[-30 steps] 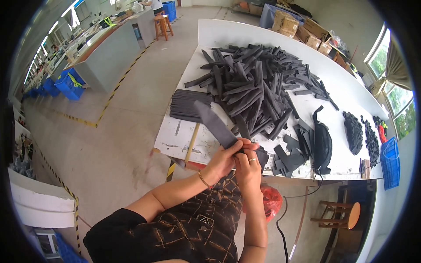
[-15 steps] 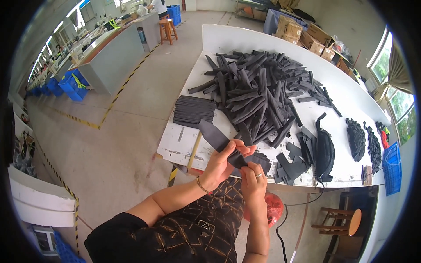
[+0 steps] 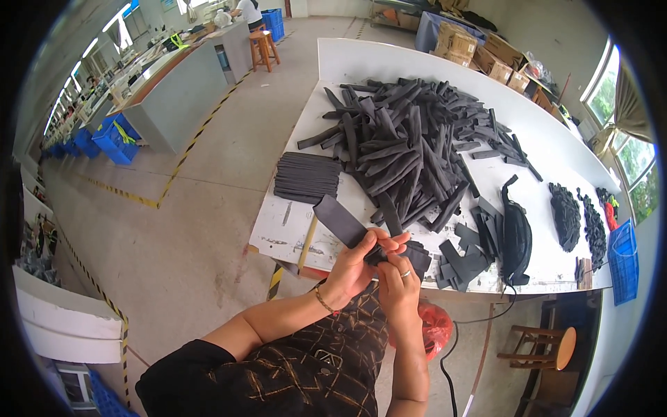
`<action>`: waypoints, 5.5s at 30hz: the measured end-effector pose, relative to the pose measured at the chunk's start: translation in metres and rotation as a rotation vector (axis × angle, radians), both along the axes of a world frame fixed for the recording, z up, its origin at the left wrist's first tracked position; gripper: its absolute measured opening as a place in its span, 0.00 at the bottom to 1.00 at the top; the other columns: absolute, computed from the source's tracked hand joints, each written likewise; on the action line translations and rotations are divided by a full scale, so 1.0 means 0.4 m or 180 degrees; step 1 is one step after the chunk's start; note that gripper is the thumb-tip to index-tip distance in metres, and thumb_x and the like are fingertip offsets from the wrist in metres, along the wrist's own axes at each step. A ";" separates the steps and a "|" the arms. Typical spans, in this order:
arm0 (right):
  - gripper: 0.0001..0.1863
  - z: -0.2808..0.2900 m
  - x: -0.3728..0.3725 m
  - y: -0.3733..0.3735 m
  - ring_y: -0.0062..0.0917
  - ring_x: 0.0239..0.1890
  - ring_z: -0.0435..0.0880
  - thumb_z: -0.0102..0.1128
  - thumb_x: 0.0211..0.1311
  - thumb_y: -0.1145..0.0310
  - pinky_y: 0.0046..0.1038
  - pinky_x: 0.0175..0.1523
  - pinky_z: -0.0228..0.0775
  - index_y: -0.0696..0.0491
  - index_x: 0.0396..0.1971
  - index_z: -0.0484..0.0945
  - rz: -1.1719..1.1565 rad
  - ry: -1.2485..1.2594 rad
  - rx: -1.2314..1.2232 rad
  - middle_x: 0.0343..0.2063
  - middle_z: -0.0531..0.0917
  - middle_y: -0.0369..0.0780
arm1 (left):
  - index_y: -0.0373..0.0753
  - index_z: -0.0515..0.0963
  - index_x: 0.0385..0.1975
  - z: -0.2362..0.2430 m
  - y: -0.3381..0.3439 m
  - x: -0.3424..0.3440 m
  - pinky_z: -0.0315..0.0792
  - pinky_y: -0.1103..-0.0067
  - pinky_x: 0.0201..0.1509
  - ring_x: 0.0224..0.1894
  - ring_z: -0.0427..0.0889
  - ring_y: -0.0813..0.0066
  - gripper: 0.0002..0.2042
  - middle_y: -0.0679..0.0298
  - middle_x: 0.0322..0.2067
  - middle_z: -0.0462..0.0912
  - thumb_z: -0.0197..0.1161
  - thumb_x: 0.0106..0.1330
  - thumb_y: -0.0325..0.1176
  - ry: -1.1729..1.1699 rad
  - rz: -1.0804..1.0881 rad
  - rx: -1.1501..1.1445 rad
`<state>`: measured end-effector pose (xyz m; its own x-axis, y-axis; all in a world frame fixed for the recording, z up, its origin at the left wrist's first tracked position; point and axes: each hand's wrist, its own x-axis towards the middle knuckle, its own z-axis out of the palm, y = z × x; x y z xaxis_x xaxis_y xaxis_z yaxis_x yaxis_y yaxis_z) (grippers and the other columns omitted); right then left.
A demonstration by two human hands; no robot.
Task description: The recorder is picking up curved grey foam padding components from a pile on a workbench, inspecting them, and organizing them into neat stacks.
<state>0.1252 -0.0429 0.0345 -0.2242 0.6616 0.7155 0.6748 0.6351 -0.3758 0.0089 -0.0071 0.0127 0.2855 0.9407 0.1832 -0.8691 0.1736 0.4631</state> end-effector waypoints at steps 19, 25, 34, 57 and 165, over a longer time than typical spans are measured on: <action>0.06 0.008 -0.027 -0.010 0.16 0.33 0.74 0.60 0.63 0.73 0.19 0.39 0.66 0.59 0.27 0.76 -0.0242 0.3176 -0.1657 0.33 0.80 0.35 | 0.39 0.73 0.54 0.004 0.047 -0.028 0.63 0.64 0.66 0.61 0.71 0.65 0.20 0.54 0.60 0.71 0.51 0.72 0.46 -0.0006 -0.0055 0.0670; 0.08 0.012 0.012 -0.030 0.29 0.28 0.74 0.64 0.51 0.83 0.25 0.35 0.67 0.58 0.30 0.76 -0.0495 0.1453 -0.0106 0.26 0.76 0.40 | 0.34 0.78 0.39 -0.044 0.075 -0.148 0.80 0.71 0.51 0.42 0.84 0.58 0.09 0.52 0.37 0.83 0.63 0.65 0.32 0.0017 0.0605 0.0066; 0.07 0.002 0.022 -0.038 0.24 0.28 0.71 0.62 0.52 0.83 0.21 0.33 0.61 0.57 0.29 0.76 -0.0432 0.1330 0.0118 0.26 0.76 0.38 | 0.31 0.78 0.37 -0.042 0.067 -0.177 0.81 0.71 0.49 0.43 0.84 0.55 0.06 0.52 0.36 0.84 0.60 0.66 0.27 0.0124 0.0631 0.0278; 0.07 -0.165 0.191 0.128 0.27 0.26 0.77 0.63 0.59 0.72 0.27 0.35 0.69 0.61 0.30 0.78 -0.1622 0.1352 -0.1486 0.24 0.81 0.46 | 0.33 0.81 0.25 -0.152 0.188 -0.082 0.69 0.83 0.29 0.24 0.77 0.83 0.09 0.66 0.21 0.82 0.70 0.56 0.33 0.3731 0.1526 0.0411; 0.17 -0.056 0.002 -0.009 0.44 0.42 0.77 0.65 0.46 0.81 0.39 0.46 0.71 0.57 0.38 0.73 -0.0684 0.0391 -0.0419 0.40 0.76 0.47 | 0.33 0.76 0.43 -0.005 0.086 -0.006 0.74 0.70 0.56 0.47 0.81 0.65 0.11 0.51 0.44 0.82 0.57 0.70 0.35 0.0879 -0.0067 0.0194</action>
